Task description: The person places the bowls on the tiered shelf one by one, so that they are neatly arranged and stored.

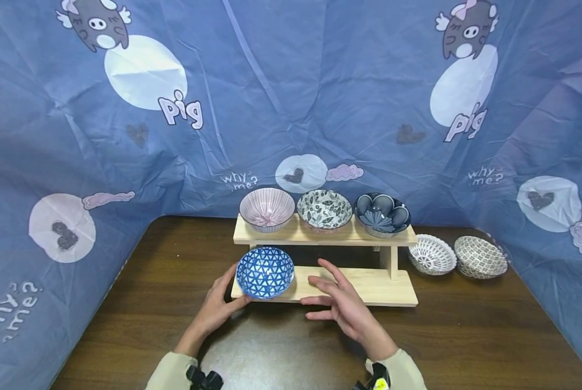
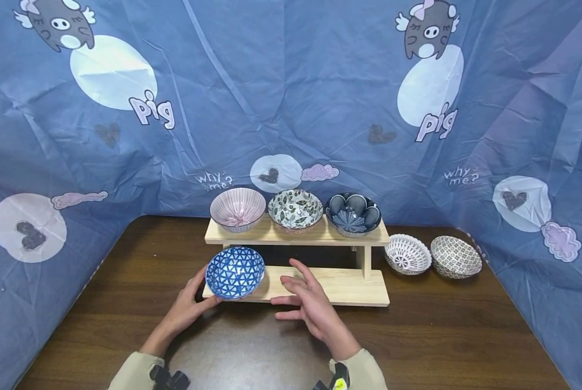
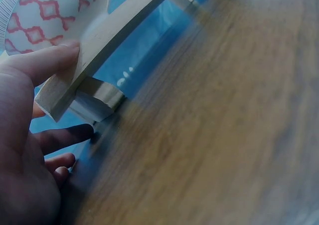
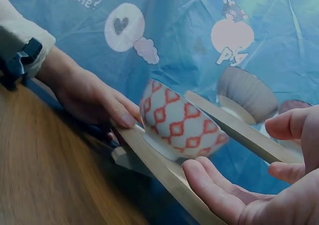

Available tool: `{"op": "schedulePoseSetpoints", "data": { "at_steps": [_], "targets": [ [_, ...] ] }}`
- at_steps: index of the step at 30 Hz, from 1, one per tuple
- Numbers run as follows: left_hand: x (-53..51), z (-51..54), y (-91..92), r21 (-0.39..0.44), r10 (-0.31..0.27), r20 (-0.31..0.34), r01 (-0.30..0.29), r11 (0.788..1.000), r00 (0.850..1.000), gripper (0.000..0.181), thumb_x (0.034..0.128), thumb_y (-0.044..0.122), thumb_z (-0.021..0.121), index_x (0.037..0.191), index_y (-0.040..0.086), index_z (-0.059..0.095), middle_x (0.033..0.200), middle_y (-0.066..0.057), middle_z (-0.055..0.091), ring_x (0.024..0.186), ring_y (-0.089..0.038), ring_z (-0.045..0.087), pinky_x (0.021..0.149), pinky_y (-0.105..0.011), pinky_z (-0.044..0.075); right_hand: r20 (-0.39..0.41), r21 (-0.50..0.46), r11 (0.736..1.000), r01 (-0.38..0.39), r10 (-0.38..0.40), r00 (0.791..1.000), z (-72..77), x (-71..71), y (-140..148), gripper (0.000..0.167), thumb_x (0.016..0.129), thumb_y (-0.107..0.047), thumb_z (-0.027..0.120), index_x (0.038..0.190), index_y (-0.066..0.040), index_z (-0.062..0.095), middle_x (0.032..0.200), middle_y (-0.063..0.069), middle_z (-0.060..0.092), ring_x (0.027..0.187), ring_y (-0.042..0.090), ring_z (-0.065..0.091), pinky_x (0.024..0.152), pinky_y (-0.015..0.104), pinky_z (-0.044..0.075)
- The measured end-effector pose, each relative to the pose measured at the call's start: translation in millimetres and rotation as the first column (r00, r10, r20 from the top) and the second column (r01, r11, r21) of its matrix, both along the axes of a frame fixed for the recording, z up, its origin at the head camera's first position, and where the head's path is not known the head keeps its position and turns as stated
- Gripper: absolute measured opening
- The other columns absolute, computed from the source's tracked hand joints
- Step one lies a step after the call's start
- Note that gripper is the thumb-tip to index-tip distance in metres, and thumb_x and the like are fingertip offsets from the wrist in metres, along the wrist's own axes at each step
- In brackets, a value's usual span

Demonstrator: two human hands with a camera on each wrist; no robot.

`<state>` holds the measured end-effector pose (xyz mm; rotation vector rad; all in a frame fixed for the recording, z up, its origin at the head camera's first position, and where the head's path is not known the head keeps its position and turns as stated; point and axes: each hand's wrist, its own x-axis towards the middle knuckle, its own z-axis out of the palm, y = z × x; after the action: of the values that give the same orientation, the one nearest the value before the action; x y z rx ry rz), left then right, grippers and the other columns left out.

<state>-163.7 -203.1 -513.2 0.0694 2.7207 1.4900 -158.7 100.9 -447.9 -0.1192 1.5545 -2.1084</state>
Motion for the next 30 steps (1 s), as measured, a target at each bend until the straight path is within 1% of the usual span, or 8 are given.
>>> {"op": "schedulePoseSetpoints", "data": {
  "at_steps": [4,7,10,13,17,22,26,30],
  "targets": [
    [0.4,-0.2,-0.5,-0.005,0.000,-0.006,0.000,1.000,1.000,0.089,0.0857,0.039,0.074,0.158,0.017,0.028,0.161,-0.020,0.033,0.148,-0.046,0.027,0.115,-0.074,0.021,0.007,-0.001,1.000,0.016,-0.016,1.000,0.3,1.9,11.6,0.061,0.107,-0.018,0.039,0.161,-0.022,0.009,0.158,0.031,0.024,0.098,0.020,0.073,0.080,0.042,0.062],
    [0.8,-0.3,-0.8,-0.005,0.000,-0.013,0.000,1.000,1.000,0.088,0.0855,0.038,0.074,0.158,0.018,0.028,0.160,-0.020,0.035,0.148,-0.046,0.029,0.114,-0.074,0.023,-0.001,0.004,1.000,0.025,-0.025,1.000,0.4,4.0,20.5,0.060,0.107,-0.018,0.039,0.160,-0.021,0.010,0.156,0.029,0.028,0.099,0.020,0.073,0.081,0.042,0.062],
    [0.7,-0.7,-0.8,-0.004,-0.003,-0.021,0.003,1.000,1.000,0.088,0.0854,0.039,0.074,0.158,0.018,0.029,0.159,-0.020,0.035,0.147,-0.046,0.029,0.113,-0.074,0.024,-0.015,0.004,0.999,0.035,-0.035,0.999,0.8,6.4,30.5,0.058,0.107,-0.020,0.041,0.159,-0.022,0.014,0.151,0.023,0.038,0.100,0.020,0.073,0.081,0.042,0.062],
    [0.6,-0.9,-0.6,-0.006,-0.006,-0.026,0.006,1.000,1.000,0.088,0.0853,0.039,0.074,0.158,0.017,0.029,0.159,-0.020,0.036,0.147,-0.047,0.030,0.113,-0.075,0.024,-0.030,0.000,0.999,0.043,-0.043,0.999,1.1,8.6,41.5,0.054,0.108,-0.020,0.042,0.156,-0.025,0.019,0.142,0.011,0.048,0.101,0.020,0.073,0.082,0.042,0.062],
    [0.2,-1.0,-0.7,-0.009,-0.002,-0.020,0.002,1.000,1.000,0.088,0.0853,0.040,0.074,0.158,0.018,0.029,0.159,-0.020,0.036,0.147,-0.047,0.030,0.113,-0.074,0.024,-0.046,-0.003,0.999,0.049,-0.049,0.998,1.4,11.9,56.4,0.048,0.108,-0.021,0.042,0.152,-0.029,0.025,0.133,0.000,0.056,0.102,0.019,0.073,0.083,0.043,0.061],
    [0.1,-0.8,-0.9,-0.009,0.001,-0.016,-0.001,1.000,1.000,0.088,0.0856,0.041,0.074,0.158,0.019,0.029,0.159,-0.020,0.036,0.147,-0.047,0.030,0.113,-0.074,0.024,-0.056,0.000,0.998,0.061,-0.061,0.997,1.9,15.8,74.8,0.042,0.108,-0.021,0.042,0.147,-0.033,0.030,0.128,-0.006,0.061,0.103,0.019,0.073,0.084,0.043,0.061],
    [0.1,-0.9,-0.9,-0.004,-0.005,-0.037,0.005,1.000,0.999,0.087,0.0856,0.039,0.074,0.157,0.018,0.030,0.159,-0.019,0.037,0.147,-0.046,0.031,0.113,-0.074,0.025,-0.065,-0.013,0.997,0.074,-0.075,0.995,2.8,18.3,91.2,0.037,0.108,-0.020,0.042,0.140,-0.036,0.034,0.126,-0.009,0.065,0.104,0.019,0.073,0.084,0.043,0.061],
    [-0.3,-1.3,-0.8,-0.002,-0.007,-0.047,0.007,1.000,0.999,0.087,0.0854,0.038,0.075,0.157,0.017,0.031,0.159,-0.018,0.037,0.147,-0.046,0.031,0.113,-0.074,0.024,-0.072,-0.038,0.996,0.082,-0.085,0.994,3.4,21.4,108.8,0.036,0.108,-0.018,0.041,0.139,-0.037,0.034,0.124,-0.011,0.067,0.105,0.020,0.073,0.085,0.042,0.061]
  ]
}}
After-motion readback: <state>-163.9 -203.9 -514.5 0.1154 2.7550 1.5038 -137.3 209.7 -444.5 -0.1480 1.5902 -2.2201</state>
